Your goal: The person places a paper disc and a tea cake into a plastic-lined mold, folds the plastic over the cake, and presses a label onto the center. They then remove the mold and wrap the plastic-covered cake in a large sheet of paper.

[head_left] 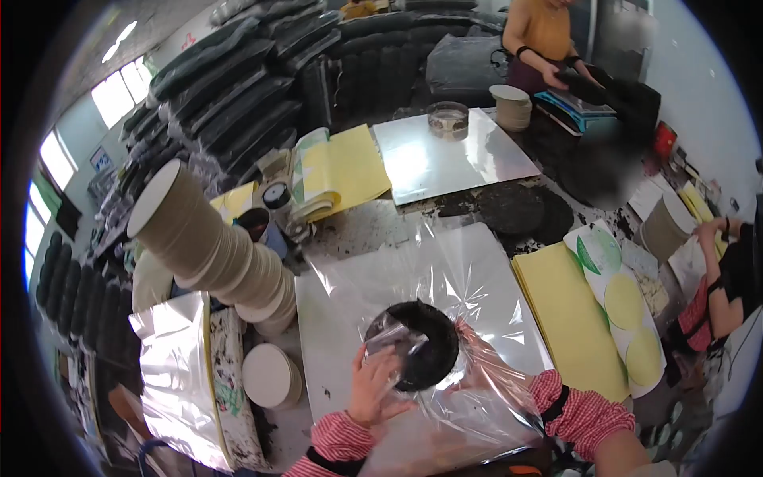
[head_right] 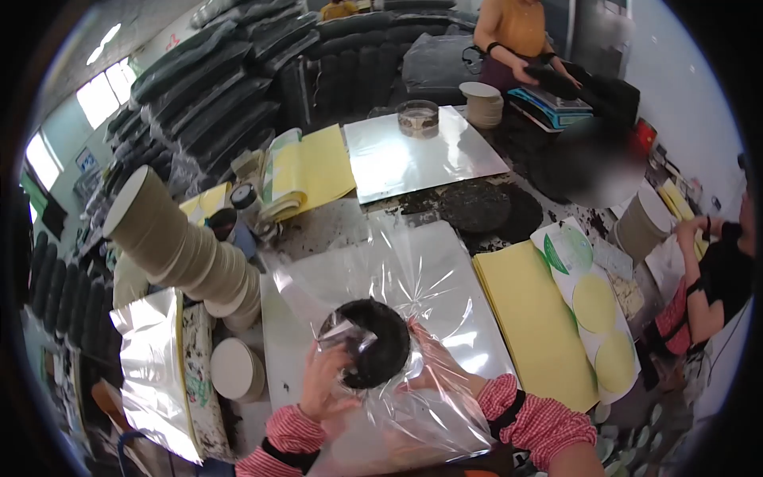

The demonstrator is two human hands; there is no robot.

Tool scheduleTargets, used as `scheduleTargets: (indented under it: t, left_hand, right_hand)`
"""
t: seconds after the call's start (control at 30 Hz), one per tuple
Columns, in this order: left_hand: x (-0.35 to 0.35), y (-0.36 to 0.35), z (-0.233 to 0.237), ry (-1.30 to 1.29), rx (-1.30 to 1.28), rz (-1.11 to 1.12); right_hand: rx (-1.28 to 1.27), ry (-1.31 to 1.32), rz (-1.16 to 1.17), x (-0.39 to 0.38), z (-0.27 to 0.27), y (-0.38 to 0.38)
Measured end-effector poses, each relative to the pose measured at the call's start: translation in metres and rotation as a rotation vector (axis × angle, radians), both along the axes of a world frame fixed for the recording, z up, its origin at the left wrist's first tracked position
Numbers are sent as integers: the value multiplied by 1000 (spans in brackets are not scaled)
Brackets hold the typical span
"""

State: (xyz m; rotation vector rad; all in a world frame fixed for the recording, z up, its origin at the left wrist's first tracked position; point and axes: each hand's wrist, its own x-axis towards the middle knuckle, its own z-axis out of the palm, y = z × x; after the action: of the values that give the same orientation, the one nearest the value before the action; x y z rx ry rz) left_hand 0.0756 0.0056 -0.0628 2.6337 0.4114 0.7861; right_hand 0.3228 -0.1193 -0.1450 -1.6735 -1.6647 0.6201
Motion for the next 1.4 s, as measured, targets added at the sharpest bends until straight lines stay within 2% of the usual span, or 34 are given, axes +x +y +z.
scheduleTargets:
  t: [0.03,0.1,0.13,0.2,0.23,0.27,0.3,0.33,0.4,0.43,0.47,0.53,0.57,0.6,0.67,0.7,0.73,0.77,0.8,0.87,0.9,0.93,0.97,1.0,1.03,1.07,1.13,1.2,1.23,1.27,1.3,1.33,1.37,1.4]
  left_hand:
    - [5,4,-12,8,28,-32]
    - [8,9,-55,157,-42,263]
    - [19,9,-52,153,-34,254]
    - [31,-3,-41,255,-29,406]
    - [30,-4,-39,250,-33,409]
    - [23,-4,-36,131,-200,394]
    - [16,-1,-32,12,-361,376]
    - [14,4,-23,6,-351,382]
    - [17,17,-7,-654,-646,341]
    - [23,26,-5,-682,-675,240]
    - [25,22,-19,-688,-684,257]
    - [38,17,-41,-374,-648,283]
    - [43,17,-25,-288,-401,221]
    - [48,20,-21,-304,-385,218]
    - [49,14,-26,-311,-335,279]
    - [47,16,-28,-299,-407,265]
    - [51,9,-25,-294,-424,272]
    - [56,4,-16,-446,-604,301]
    - [59,3,-12,-608,-773,327]
    - [51,9,-19,-691,-856,324]
    - [47,13,-17,-601,-631,291]
    - [45,16,-17,-507,-417,263]
    - [43,15,-19,-346,-242,232]
    - [49,8,-23,-370,-279,264]
    - [57,4,-25,-167,-123,334]
    - [62,2,-26,43,46,392]
    - [66,1,-22,125,62,417]
    - [65,0,-25,-42,-64,437]
    - [59,0,-22,-103,-107,375]
    - [56,2,-15,-94,-125,362]
    - [54,3,-6,-20,-160,274]
    - [54,1,-2,48,-188,187]
    - [56,0,-3,142,-179,209]
    - [58,2,-7,130,-160,211]
  right_hand:
    - [28,8,-32,-3,5,6]
    - [95,729,-97,-3,26,11]
    - [106,725,-103,-6,45,17]
    - [429,515,-204,-20,83,38]
    - [432,430,-185,-32,83,48]
    - [434,347,-162,-43,82,55]
    - [605,-36,-140,-45,78,63]
    - [616,-37,-134,-46,76,66]
    - [557,-187,12,-49,70,69]
    - [527,-200,7,-57,68,74]
    - [515,-198,22,-57,68,71]
    - [551,22,204,-48,79,73]
    - [594,149,243,-34,78,67]
    - [707,319,140,-23,68,66]
    - [550,814,-478,-26,80,86]
    - [533,816,-489,-27,80,103]
    - [444,945,-393,-23,76,128]
    - [358,1067,-282,-20,75,143]
    - [351,1061,-264,-19,78,139]
    - [373,601,402,-23,84,119]
    - [471,576,495,-20,76,114]
    - [443,568,522,-22,66,112]
    - [379,766,259,-24,55,105]
    - [298,937,-25,-24,48,94]
    - [202,751,-312,-30,73,92]
    - [183,726,-294,-35,80,80]
    - [313,66,-136,-50,84,61]
    - [305,51,-140,-47,89,58]
    - [225,-17,-92,-39,96,63]
    - [136,-81,-52,-34,100,65]
    - [14,54,-33,-37,90,73]
    - [108,-53,-48,-41,73,79]
    - [114,-78,-66,-42,68,72]
    - [139,-107,-74,-43,72,73]
